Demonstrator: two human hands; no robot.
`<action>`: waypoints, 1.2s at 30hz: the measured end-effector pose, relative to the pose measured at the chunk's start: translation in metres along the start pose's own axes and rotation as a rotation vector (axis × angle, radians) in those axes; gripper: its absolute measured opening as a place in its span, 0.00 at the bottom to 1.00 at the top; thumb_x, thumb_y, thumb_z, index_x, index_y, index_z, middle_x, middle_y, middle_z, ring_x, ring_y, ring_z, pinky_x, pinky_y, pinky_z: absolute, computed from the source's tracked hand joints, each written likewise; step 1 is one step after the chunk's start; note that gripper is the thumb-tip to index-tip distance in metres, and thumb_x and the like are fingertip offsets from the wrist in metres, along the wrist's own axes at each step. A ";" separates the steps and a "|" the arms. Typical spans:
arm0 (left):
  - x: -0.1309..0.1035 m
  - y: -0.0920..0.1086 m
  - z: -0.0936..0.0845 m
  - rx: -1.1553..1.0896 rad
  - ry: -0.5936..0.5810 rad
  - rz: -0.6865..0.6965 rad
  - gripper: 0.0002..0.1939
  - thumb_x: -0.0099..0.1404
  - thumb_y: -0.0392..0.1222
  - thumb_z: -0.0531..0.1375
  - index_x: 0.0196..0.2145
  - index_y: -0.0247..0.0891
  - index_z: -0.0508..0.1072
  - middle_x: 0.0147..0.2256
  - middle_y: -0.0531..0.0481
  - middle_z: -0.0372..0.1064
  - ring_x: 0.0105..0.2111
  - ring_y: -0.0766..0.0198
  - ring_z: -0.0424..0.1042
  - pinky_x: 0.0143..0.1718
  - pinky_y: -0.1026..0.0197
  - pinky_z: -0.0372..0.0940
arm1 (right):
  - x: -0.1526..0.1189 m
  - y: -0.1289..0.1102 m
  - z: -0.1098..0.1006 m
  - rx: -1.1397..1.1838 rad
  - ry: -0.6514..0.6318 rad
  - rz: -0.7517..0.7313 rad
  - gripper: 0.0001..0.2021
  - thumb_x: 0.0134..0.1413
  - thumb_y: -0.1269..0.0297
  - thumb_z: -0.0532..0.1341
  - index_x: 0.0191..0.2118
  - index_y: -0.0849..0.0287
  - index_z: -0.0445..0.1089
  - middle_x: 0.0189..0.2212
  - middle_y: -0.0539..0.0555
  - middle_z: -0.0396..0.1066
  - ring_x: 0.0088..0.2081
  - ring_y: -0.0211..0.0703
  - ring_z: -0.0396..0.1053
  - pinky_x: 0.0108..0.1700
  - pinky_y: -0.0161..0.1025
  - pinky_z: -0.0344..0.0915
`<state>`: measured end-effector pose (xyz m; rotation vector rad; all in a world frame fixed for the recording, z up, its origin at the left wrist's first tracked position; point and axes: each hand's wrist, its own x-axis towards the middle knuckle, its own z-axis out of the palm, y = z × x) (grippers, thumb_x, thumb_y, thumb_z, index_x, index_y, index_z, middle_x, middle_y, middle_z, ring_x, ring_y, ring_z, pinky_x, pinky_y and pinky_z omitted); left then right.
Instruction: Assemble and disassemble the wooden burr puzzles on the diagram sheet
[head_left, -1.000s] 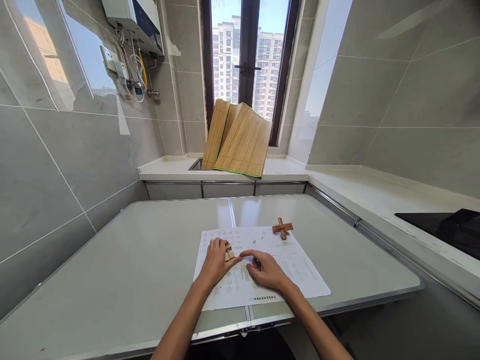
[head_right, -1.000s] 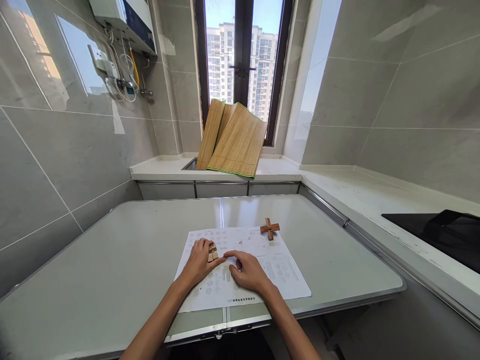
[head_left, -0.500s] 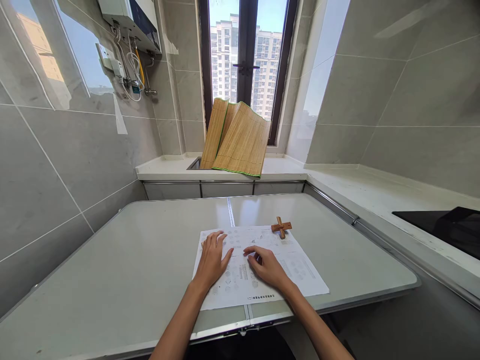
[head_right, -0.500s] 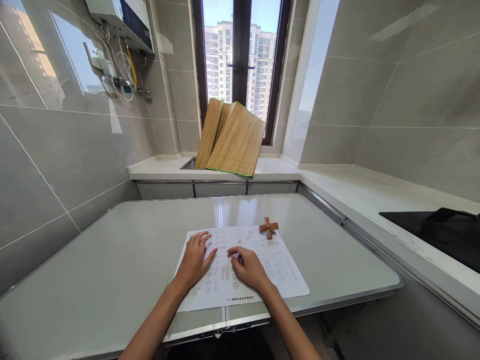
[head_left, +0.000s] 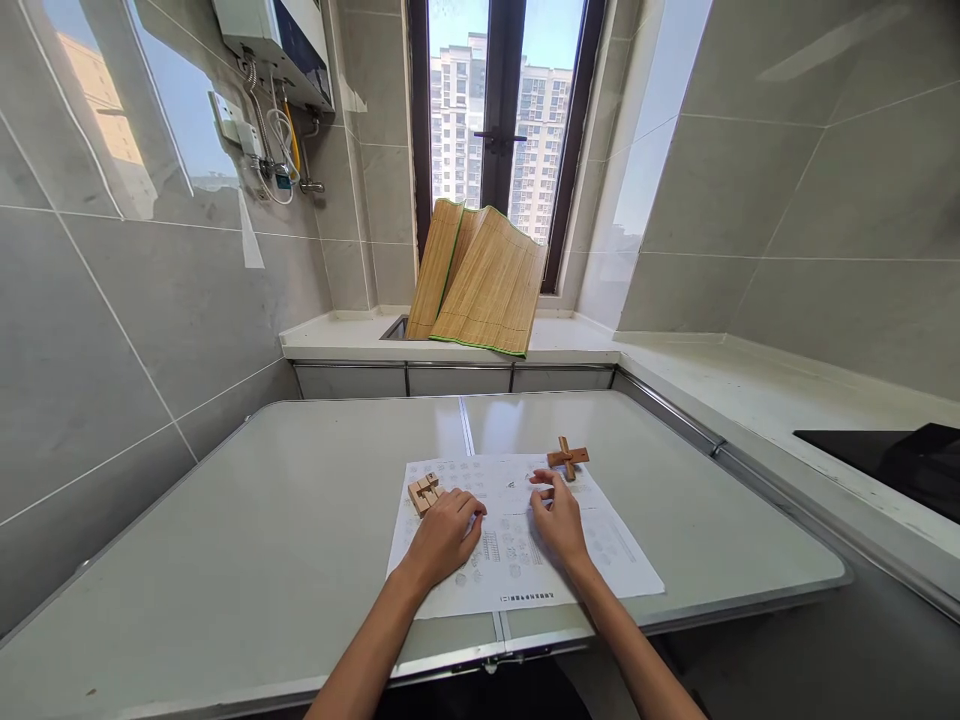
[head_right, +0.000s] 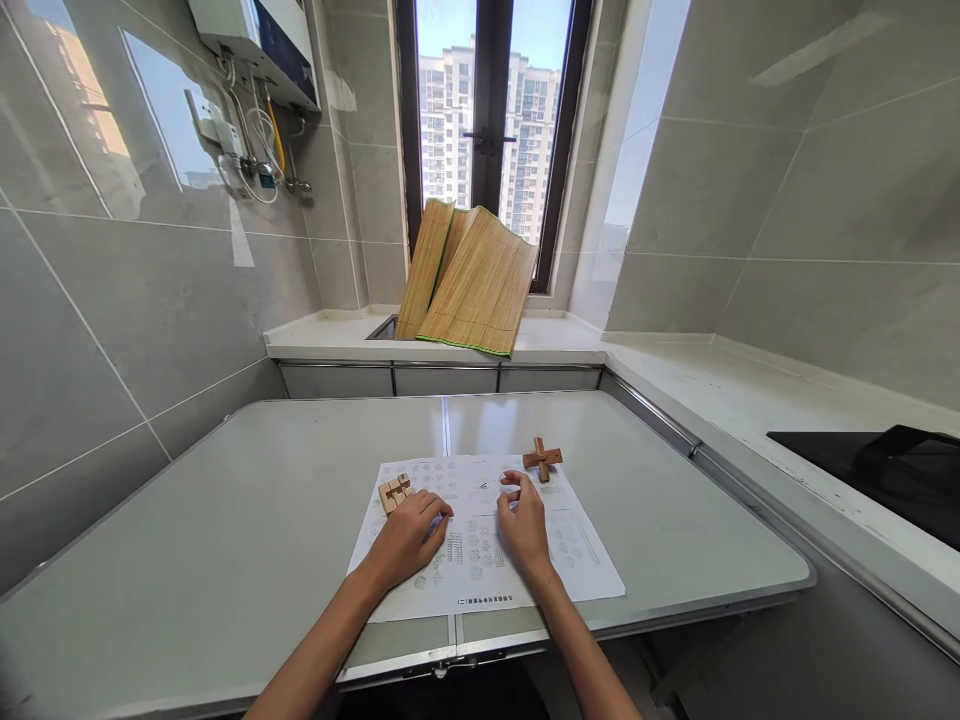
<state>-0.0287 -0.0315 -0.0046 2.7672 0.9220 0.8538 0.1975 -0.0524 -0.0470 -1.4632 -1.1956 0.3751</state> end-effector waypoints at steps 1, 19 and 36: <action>0.000 0.001 0.000 -0.001 0.004 -0.001 0.09 0.72 0.35 0.52 0.41 0.41 0.72 0.39 0.47 0.74 0.40 0.56 0.71 0.43 0.53 0.66 | 0.001 0.001 0.000 0.002 0.024 0.009 0.17 0.52 0.66 0.55 0.49 0.58 0.68 0.47 0.60 0.76 0.36 0.48 0.73 0.40 0.44 0.69; -0.004 0.001 0.004 -0.007 0.008 -0.018 0.08 0.71 0.33 0.54 0.41 0.41 0.72 0.38 0.48 0.75 0.38 0.57 0.71 0.41 0.54 0.66 | 0.052 0.032 -0.014 -0.201 0.057 0.151 0.24 0.56 0.62 0.55 0.58 0.53 0.65 0.41 0.54 0.78 0.33 0.47 0.76 0.37 0.40 0.66; -0.002 0.004 0.000 -0.052 0.018 -0.042 0.09 0.71 0.36 0.53 0.41 0.41 0.74 0.38 0.46 0.75 0.39 0.55 0.72 0.43 0.51 0.67 | 0.040 0.010 -0.010 0.303 -0.055 0.106 0.23 0.59 0.37 0.57 0.39 0.56 0.68 0.24 0.49 0.70 0.23 0.42 0.64 0.27 0.38 0.60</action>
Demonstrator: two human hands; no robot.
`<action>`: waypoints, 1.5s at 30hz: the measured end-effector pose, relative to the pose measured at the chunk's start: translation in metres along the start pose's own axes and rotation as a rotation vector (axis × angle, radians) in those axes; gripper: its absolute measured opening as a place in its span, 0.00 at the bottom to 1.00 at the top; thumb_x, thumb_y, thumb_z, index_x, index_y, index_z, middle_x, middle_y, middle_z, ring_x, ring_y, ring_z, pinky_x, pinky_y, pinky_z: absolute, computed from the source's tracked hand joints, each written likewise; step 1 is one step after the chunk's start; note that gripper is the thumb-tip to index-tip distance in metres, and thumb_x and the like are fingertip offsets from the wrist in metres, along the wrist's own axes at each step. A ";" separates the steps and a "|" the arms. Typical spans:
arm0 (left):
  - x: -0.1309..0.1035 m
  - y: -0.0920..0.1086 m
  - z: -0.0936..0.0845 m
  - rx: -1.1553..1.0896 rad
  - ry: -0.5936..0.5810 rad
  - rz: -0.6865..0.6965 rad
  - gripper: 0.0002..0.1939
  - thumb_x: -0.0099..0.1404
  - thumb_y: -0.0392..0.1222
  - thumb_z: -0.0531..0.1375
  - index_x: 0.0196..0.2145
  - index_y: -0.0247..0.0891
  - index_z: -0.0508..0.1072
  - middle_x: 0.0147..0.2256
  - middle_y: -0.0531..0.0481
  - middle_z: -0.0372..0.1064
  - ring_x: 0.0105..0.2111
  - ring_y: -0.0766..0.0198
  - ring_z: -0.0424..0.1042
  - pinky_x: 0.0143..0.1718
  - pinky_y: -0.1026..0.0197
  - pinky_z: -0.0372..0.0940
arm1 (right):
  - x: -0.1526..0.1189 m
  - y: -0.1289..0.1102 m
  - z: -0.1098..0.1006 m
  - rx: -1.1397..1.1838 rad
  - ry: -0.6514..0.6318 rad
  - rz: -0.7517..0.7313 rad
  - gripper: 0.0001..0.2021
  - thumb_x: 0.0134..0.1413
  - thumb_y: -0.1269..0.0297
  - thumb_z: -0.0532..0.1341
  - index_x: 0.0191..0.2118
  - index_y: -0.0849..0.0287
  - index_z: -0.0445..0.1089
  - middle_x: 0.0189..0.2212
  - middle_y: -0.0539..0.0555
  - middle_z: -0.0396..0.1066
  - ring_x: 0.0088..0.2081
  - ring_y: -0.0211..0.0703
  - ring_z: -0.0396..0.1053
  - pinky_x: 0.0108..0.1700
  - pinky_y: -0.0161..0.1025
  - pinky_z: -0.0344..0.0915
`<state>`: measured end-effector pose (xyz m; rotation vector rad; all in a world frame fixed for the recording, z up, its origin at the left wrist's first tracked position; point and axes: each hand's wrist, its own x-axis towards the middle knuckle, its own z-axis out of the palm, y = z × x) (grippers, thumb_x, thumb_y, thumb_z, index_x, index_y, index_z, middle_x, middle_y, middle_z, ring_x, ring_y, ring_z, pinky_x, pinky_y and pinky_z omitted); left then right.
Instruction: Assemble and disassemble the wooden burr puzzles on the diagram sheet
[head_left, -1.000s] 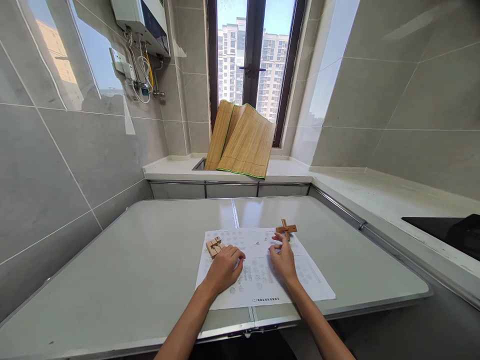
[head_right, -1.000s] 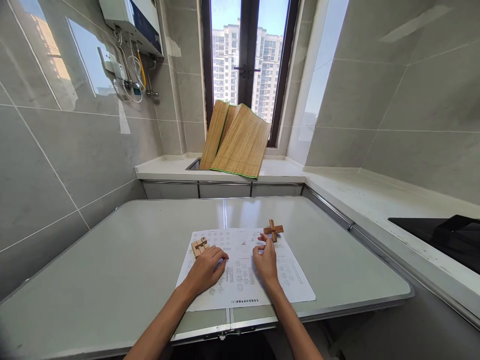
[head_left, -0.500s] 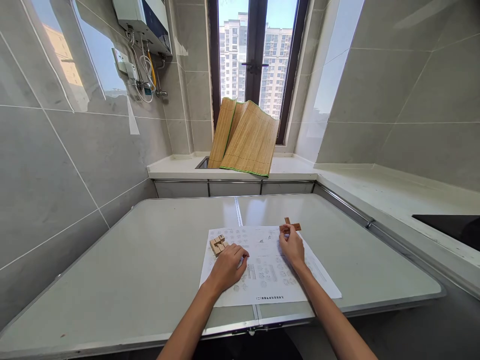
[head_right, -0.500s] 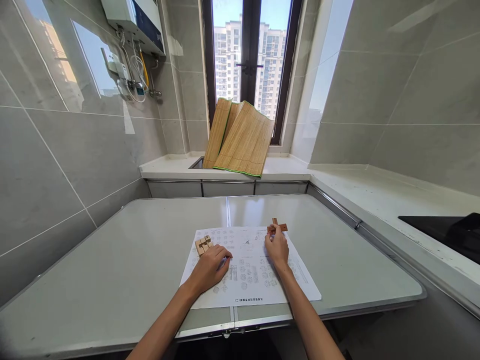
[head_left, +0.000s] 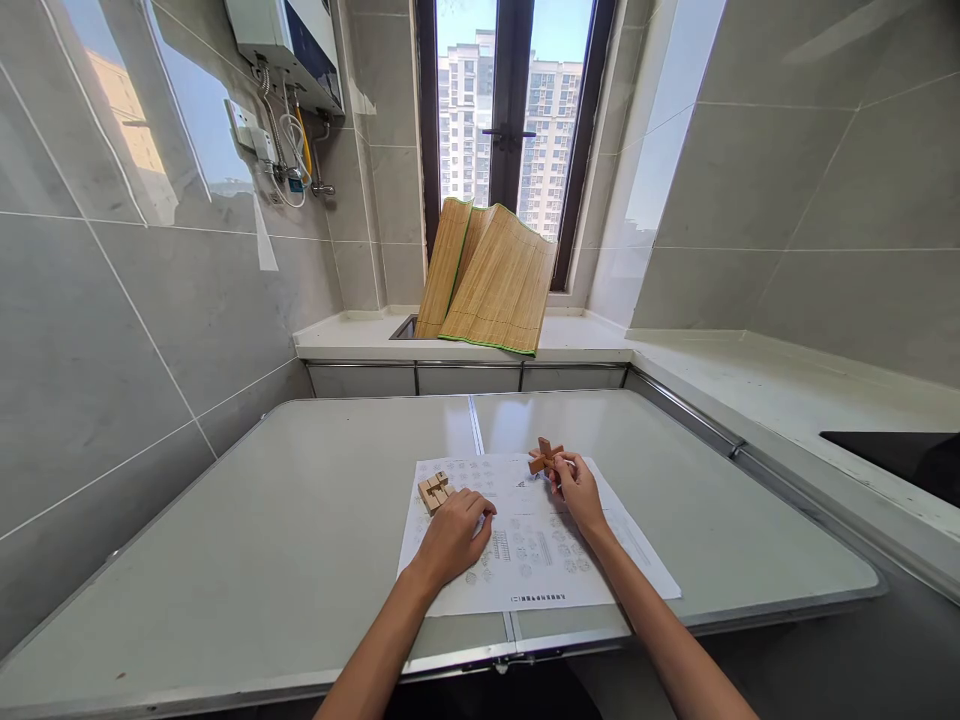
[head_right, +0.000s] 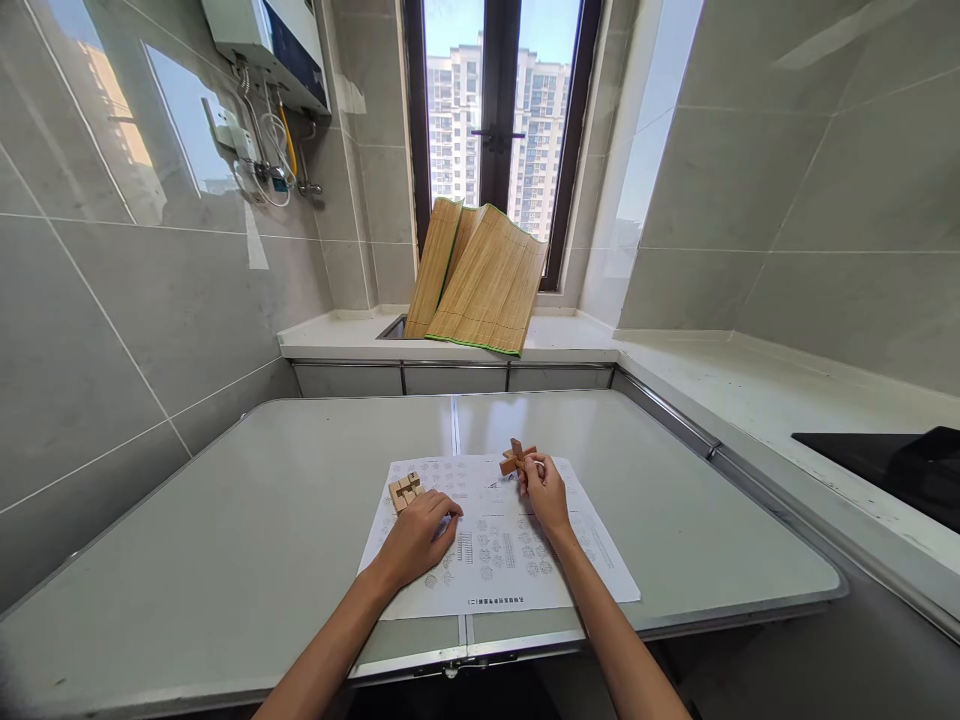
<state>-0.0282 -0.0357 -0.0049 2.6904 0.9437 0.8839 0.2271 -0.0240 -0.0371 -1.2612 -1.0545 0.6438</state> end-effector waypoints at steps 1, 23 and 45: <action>0.000 0.000 0.000 -0.003 0.004 -0.007 0.09 0.72 0.36 0.53 0.41 0.41 0.73 0.38 0.46 0.75 0.40 0.55 0.72 0.43 0.51 0.67 | -0.001 -0.002 0.001 0.043 -0.044 0.013 0.23 0.59 0.38 0.57 0.40 0.56 0.67 0.23 0.48 0.69 0.22 0.41 0.63 0.25 0.37 0.59; 0.004 0.010 -0.001 -0.595 0.006 -0.388 0.39 0.57 0.51 0.70 0.64 0.46 0.63 0.58 0.41 0.70 0.58 0.45 0.69 0.61 0.41 0.62 | -0.036 -0.031 0.021 0.452 -0.737 0.285 0.17 0.55 0.50 0.66 0.45 0.53 0.66 0.19 0.42 0.62 0.20 0.36 0.55 0.25 0.34 0.53; 0.006 0.008 -0.005 -0.651 0.063 -0.375 0.38 0.54 0.53 0.73 0.59 0.44 0.67 0.60 0.41 0.68 0.58 0.47 0.69 0.60 0.45 0.63 | -0.037 -0.030 0.020 0.375 -0.717 0.163 0.18 0.57 0.46 0.67 0.39 0.56 0.69 0.21 0.46 0.70 0.19 0.32 0.56 0.28 0.35 0.56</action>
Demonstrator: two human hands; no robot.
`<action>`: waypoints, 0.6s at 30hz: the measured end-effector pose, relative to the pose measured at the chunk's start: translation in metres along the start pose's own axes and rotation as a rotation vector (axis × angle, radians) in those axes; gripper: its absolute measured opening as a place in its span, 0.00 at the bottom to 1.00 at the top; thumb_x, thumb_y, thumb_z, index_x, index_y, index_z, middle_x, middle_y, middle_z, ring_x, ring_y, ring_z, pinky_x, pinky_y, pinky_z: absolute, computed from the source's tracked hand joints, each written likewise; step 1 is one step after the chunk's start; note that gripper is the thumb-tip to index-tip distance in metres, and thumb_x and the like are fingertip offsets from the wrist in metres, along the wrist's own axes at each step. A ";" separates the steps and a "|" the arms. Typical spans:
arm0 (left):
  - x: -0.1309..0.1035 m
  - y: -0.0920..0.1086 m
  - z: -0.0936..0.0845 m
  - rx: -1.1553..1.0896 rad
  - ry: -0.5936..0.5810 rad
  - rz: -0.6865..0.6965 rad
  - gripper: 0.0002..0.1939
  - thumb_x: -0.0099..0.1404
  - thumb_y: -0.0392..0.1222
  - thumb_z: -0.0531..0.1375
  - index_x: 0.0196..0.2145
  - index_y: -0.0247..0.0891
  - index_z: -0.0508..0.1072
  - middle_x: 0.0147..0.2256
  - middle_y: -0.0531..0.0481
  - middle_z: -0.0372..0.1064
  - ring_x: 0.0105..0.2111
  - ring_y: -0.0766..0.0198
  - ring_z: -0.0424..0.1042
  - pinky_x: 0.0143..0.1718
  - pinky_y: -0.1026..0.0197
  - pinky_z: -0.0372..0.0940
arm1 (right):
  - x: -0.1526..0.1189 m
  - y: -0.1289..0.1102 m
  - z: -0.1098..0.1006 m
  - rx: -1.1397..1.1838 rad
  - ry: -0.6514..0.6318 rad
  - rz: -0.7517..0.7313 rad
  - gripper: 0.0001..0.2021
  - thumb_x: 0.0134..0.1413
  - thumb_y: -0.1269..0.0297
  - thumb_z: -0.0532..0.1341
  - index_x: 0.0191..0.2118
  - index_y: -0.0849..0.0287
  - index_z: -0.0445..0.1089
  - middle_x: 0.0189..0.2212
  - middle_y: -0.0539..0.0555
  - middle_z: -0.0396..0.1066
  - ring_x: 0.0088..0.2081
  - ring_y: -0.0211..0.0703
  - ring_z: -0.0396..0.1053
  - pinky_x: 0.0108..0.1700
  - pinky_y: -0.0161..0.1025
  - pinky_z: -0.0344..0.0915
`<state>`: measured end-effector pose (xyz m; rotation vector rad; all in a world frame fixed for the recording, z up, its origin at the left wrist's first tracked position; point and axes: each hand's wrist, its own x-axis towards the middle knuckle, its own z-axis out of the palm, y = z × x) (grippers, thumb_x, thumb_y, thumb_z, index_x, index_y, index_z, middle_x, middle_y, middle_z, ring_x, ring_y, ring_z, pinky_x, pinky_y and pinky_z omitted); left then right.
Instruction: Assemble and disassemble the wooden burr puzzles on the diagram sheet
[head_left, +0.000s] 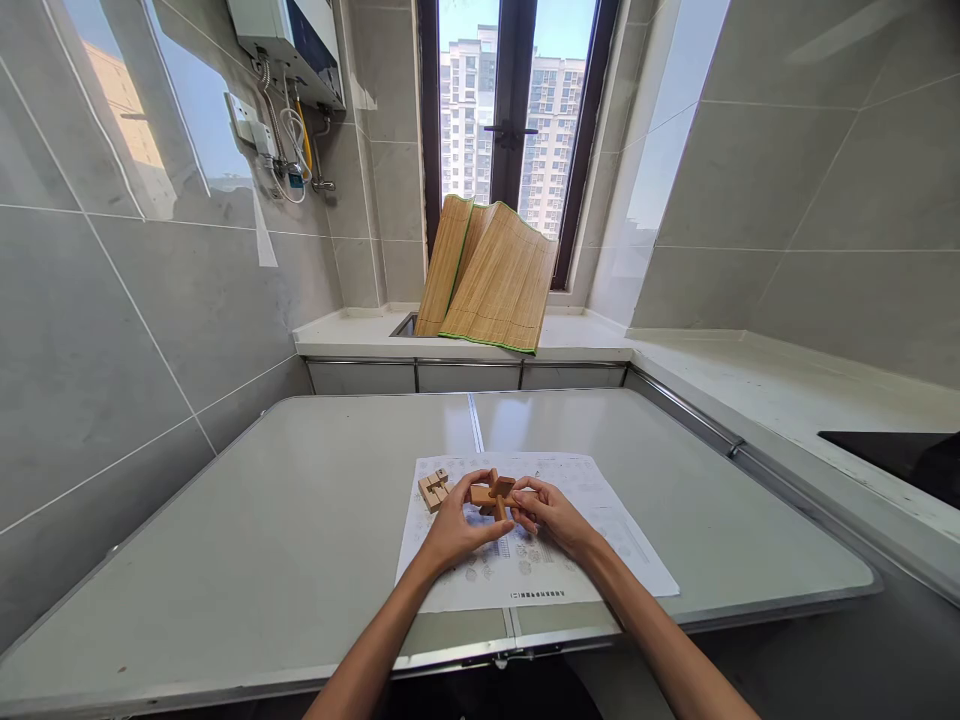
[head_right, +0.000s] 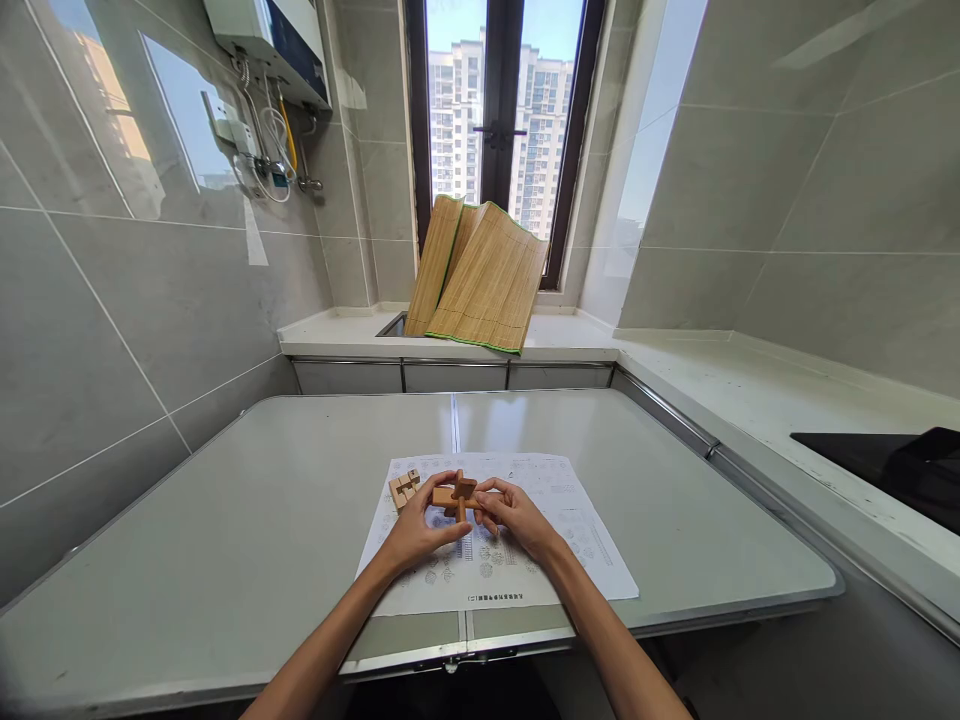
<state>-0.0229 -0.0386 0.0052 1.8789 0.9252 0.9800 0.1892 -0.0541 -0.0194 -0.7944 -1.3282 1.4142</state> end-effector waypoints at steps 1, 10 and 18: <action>0.001 -0.002 0.000 -0.051 -0.025 -0.023 0.39 0.56 0.55 0.71 0.62 0.44 0.65 0.60 0.41 0.67 0.59 0.48 0.69 0.61 0.45 0.62 | 0.000 0.000 0.000 -0.011 0.024 -0.016 0.18 0.57 0.46 0.67 0.40 0.56 0.68 0.22 0.46 0.71 0.19 0.33 0.57 0.27 0.35 0.56; 0.006 -0.017 0.000 -0.244 -0.051 -0.251 0.45 0.65 0.66 0.61 0.68 0.38 0.53 0.52 0.40 0.75 0.56 0.50 0.73 0.62 0.45 0.61 | 0.004 0.010 0.001 -0.190 0.109 -0.104 0.21 0.58 0.43 0.64 0.44 0.56 0.70 0.28 0.51 0.77 0.21 0.36 0.60 0.27 0.36 0.57; 0.009 -0.015 0.005 -0.296 0.020 -0.216 0.44 0.56 0.56 0.72 0.63 0.36 0.62 0.51 0.37 0.76 0.53 0.47 0.76 0.57 0.46 0.67 | 0.004 0.011 -0.001 -0.328 0.163 -0.153 0.20 0.61 0.45 0.63 0.46 0.57 0.73 0.23 0.47 0.71 0.23 0.38 0.64 0.30 0.37 0.60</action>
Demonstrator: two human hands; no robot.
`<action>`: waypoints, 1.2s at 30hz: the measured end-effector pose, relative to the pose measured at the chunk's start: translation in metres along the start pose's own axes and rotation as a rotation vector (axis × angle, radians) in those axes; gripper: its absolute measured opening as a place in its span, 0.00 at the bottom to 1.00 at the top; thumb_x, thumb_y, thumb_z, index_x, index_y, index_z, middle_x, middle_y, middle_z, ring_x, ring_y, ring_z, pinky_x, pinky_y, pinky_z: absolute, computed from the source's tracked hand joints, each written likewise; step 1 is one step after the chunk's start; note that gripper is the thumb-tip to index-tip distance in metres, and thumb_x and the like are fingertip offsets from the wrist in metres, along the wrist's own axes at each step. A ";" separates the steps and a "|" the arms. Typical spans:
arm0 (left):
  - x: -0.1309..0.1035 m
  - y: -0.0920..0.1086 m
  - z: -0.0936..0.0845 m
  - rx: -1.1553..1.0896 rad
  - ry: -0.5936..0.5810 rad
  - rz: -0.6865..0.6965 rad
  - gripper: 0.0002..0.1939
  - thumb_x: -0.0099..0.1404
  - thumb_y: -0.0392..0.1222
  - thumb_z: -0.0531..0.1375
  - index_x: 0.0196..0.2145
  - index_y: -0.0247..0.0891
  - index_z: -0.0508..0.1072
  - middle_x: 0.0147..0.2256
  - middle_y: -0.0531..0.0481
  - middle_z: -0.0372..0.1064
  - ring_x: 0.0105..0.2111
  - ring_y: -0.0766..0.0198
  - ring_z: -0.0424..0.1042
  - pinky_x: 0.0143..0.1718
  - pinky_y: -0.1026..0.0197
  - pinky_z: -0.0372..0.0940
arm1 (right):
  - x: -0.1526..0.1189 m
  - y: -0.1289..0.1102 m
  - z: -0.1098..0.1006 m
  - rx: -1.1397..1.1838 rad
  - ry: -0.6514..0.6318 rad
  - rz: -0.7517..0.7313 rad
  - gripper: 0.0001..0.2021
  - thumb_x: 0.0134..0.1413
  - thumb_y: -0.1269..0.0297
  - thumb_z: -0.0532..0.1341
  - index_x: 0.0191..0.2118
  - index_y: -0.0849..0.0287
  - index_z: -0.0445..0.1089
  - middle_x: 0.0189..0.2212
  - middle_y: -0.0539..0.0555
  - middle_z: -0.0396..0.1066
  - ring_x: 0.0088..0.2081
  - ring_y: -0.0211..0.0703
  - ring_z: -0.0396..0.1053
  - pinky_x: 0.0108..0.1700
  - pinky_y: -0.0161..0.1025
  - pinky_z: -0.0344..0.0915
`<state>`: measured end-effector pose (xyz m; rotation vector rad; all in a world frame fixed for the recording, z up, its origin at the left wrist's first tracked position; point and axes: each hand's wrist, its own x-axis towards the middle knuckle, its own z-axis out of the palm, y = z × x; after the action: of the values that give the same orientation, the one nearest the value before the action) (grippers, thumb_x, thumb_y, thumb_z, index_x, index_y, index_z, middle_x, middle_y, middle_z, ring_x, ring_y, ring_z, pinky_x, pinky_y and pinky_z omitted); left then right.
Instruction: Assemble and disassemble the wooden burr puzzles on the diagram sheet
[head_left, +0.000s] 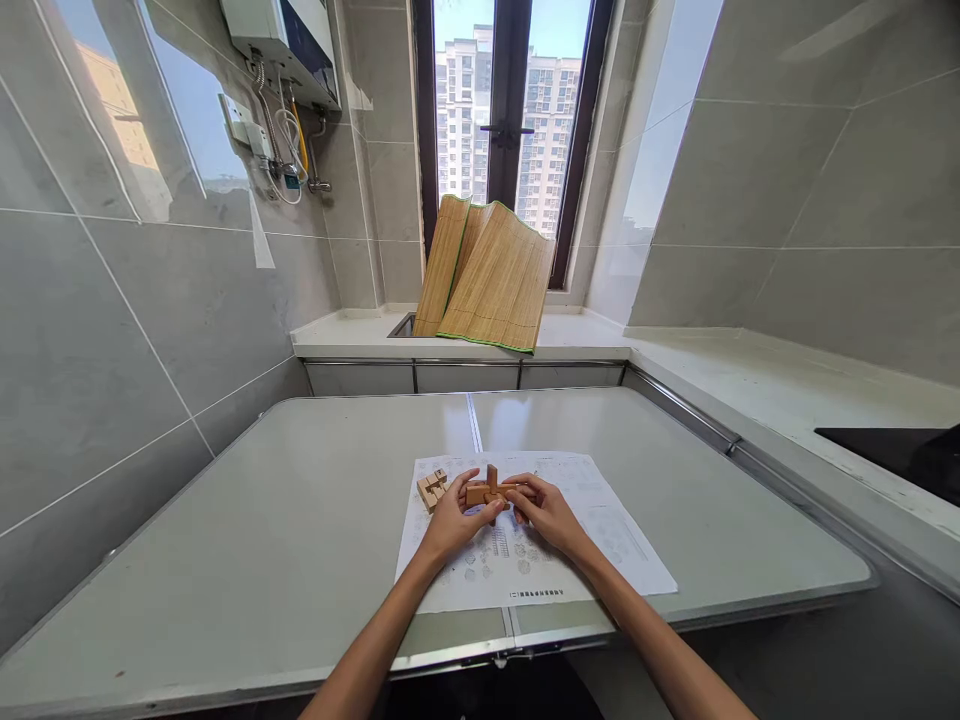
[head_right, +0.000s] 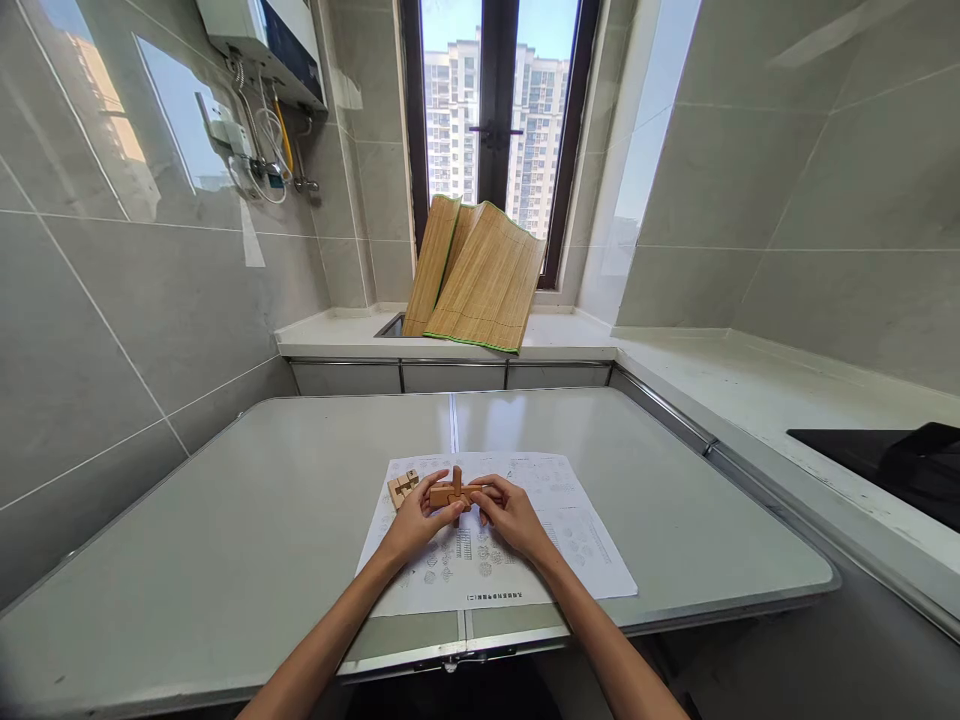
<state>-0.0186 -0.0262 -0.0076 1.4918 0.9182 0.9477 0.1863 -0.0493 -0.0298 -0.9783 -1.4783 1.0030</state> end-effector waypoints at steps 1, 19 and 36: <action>-0.001 0.001 0.001 0.016 0.014 0.036 0.43 0.55 0.54 0.73 0.62 0.36 0.63 0.52 0.37 0.75 0.53 0.47 0.75 0.58 0.46 0.67 | 0.000 0.001 0.000 -0.002 0.006 -0.004 0.19 0.61 0.45 0.63 0.46 0.57 0.73 0.24 0.48 0.72 0.24 0.38 0.64 0.30 0.37 0.61; -0.007 0.007 0.000 0.311 0.098 0.360 0.39 0.55 0.44 0.71 0.62 0.43 0.64 0.51 0.44 0.75 0.51 0.52 0.76 0.57 0.46 0.69 | 0.002 -0.006 -0.006 0.223 -0.127 0.055 0.19 0.57 0.47 0.68 0.44 0.57 0.73 0.23 0.46 0.66 0.24 0.36 0.62 0.30 0.36 0.59; -0.019 0.015 0.003 0.655 0.019 0.693 0.44 0.54 0.45 0.72 0.65 0.45 0.58 0.58 0.43 0.69 0.57 0.49 0.71 0.57 0.47 0.69 | -0.003 -0.009 -0.003 0.491 -0.409 0.239 0.32 0.56 0.42 0.67 0.58 0.58 0.66 0.49 0.64 0.76 0.46 0.53 0.76 0.50 0.50 0.69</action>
<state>-0.0221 -0.0465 0.0059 2.4592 0.7612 1.2078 0.1896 -0.0547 -0.0222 -0.6201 -1.3505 1.7227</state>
